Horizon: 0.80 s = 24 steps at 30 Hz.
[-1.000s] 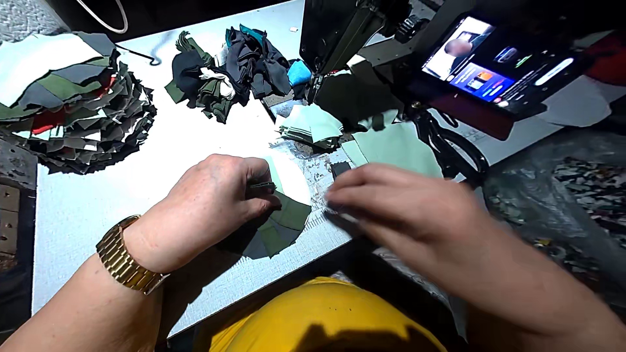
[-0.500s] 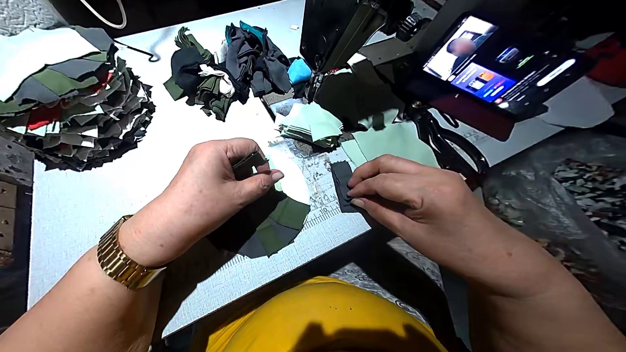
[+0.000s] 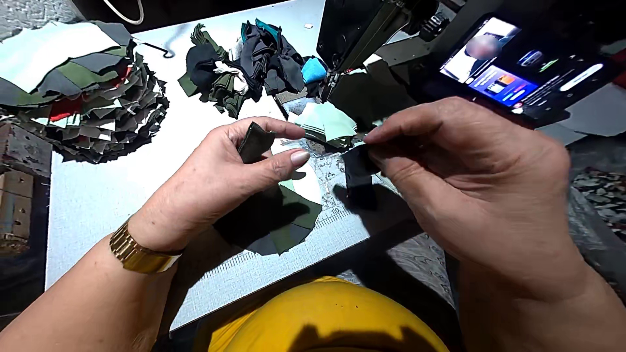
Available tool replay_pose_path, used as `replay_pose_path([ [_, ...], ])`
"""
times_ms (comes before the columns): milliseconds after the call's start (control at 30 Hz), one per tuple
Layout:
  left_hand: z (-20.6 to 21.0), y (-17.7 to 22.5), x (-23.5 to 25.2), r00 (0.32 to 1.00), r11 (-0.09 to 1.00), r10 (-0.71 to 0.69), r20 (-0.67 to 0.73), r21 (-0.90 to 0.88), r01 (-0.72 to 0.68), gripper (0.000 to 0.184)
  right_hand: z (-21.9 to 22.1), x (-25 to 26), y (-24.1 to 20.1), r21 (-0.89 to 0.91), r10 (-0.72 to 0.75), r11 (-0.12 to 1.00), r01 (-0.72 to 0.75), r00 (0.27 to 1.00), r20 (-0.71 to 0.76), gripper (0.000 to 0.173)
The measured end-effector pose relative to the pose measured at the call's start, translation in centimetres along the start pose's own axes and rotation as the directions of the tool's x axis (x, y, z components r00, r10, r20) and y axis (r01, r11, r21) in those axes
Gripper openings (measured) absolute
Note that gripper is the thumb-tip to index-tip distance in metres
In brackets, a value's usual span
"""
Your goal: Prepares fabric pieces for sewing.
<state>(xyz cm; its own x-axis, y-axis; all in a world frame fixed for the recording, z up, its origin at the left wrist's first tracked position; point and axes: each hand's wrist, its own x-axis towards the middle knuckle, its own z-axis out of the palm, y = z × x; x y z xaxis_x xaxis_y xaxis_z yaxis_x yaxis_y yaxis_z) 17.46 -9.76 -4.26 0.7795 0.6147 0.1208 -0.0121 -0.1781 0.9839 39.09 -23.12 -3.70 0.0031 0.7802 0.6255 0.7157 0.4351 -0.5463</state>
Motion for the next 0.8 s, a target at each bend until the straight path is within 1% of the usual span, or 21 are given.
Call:
replay_pose_path([
  [67, 0.2, 0.1, -0.1, 0.997, 0.998, -0.012, 0.07, -0.064, 0.017, 0.031, 0.8, 0.5, -1.3, 0.154, -0.018, 0.988, 0.018, 1.0, -0.001, 0.015],
  [100, 0.2, 0.1, -0.2, 0.994, 0.998, -0.011, 0.105, -0.067, 0.018, 0.028, 1.2, 0.6, -1.7, 0.21, -0.024, 0.977, 0.024, 1.0, -0.001, 0.015],
  [133, 0.2, 0.1, -0.3, 0.99, 0.999, -0.01, 0.141, -0.049, 0.017, 0.022, 1.5, 0.7, -1.9, 0.248, -0.027, 0.968, 0.027, 1.0, -0.004, 0.016],
  [200, 0.0, 0.2, -0.2, 0.982, 1.0, -0.007, 0.19, -0.014, 0.01, 0.006, 1.8, 0.6, -2.1, 0.253, -0.004, 0.968, 0.006, 1.0, -0.008, 0.016],
  [233, -0.1, 0.2, -0.2, 0.981, 1.0, -0.003, 0.196, -0.003, 0.003, 0.003, 1.8, 0.4, -2.1, 0.231, 0.027, 0.973, -0.024, 1.0, -0.008, 0.016],
  [333, -0.5, 0.2, -0.1, 0.986, 1.0, -0.016, 0.167, 0.011, 0.014, 0.006, 1.8, -0.3, -1.8, 0.248, 0.135, 0.96, -0.129, 0.991, -0.006, 0.016],
  [433, -0.6, 0.0, 0.0, 0.987, 0.996, -0.021, 0.16, 0.086, 0.007, 0.007, 2.4, -1.3, -1.5, 0.286, 0.218, 0.937, -0.201, 0.975, -0.031, 0.014],
  [500, -0.5, -0.2, 0.1, 0.986, 0.988, -0.01, 0.165, 0.156, -0.016, 0.008, 3.1, -2.0, -1.4, 0.267, 0.248, 0.936, -0.228, 0.968, -0.044, 0.013],
  [633, -0.3, -0.8, 0.2, 0.988, 0.943, 0.014, 0.155, 0.328, -0.065, 0.013, 4.3, -3.1, -1.0, 0.135, 0.269, 0.955, -0.262, 0.962, -0.036, 0.013],
  [733, -0.2, -1.4, 0.2, 0.991, 0.876, 0.017, 0.134, 0.476, -0.079, 0.013, 4.7, -3.4, -0.6, 0.051, 0.273, 0.961, -0.272, 0.962, -0.015, 0.013],
  [800, -0.2, -1.8, 0.2, 0.992, 0.806, 0.028, 0.126, 0.583, -0.097, 0.011, 4.9, -3.4, -0.4, 0.008, 0.285, 0.958, -0.285, 0.958, 0.006, 0.014],
])
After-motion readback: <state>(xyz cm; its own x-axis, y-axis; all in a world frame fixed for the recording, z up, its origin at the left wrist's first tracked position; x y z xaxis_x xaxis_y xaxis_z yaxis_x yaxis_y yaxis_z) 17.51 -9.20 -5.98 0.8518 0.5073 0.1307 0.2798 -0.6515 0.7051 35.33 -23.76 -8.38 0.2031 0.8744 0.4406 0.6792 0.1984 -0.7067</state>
